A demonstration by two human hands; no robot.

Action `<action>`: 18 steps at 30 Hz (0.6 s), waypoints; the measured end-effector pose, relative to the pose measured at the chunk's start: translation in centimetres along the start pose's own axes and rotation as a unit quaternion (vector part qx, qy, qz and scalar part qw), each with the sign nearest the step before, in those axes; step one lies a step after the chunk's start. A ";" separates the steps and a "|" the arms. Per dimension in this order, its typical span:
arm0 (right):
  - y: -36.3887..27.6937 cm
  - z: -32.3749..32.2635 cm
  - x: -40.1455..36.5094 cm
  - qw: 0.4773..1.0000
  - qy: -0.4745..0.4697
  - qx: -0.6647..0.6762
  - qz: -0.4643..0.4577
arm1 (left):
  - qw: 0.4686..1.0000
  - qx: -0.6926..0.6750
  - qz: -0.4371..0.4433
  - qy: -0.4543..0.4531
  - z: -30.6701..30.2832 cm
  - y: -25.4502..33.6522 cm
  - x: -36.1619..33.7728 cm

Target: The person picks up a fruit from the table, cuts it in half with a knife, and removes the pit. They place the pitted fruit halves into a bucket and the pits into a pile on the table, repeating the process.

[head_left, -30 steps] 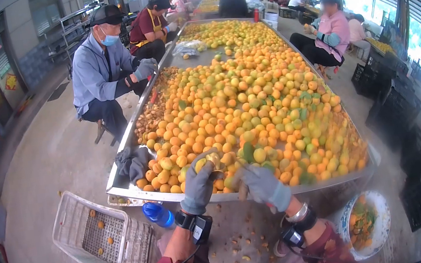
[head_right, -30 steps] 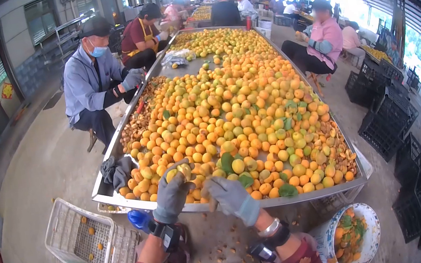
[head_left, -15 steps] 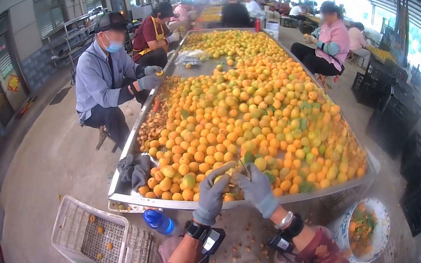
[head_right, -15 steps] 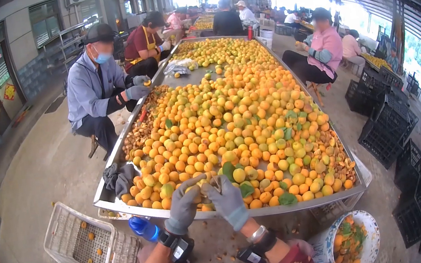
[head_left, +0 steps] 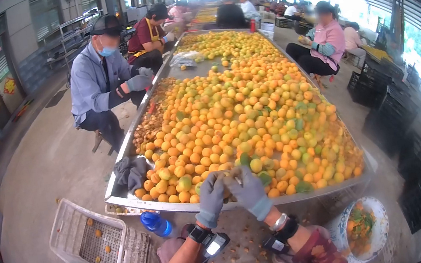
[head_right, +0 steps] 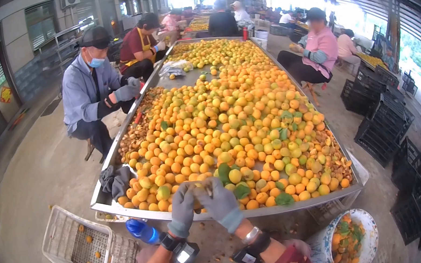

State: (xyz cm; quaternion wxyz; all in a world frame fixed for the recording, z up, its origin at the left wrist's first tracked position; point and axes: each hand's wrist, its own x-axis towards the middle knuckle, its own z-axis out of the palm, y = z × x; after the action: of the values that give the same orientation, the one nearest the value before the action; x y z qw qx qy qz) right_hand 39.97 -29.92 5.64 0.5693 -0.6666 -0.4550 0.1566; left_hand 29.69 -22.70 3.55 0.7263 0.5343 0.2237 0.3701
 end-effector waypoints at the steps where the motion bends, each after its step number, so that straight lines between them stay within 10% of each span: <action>1: -0.1 0.3 -0.2 1.000 -0.008 -0.014 0.020 | 0.999 0.003 0.026 0.027 0.2 -0.1 -0.1; 9: 2.8 1.6 0.0 0.992 0.012 0.121 0.021 | 0.960 0.113 0.239 0.096 0.9 -2.4 0.8; 18: 0.4 1.9 -0.9 0.988 0.084 0.132 0.007 | 0.975 0.078 0.170 0.119 2.6 -1.0 -1.0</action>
State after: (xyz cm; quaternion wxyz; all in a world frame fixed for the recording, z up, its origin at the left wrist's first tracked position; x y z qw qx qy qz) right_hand 38.25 -29.47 4.43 0.6872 -0.5996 -0.3766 0.1624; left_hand 31.21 -25.21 3.36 0.5774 0.5715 0.2423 0.5303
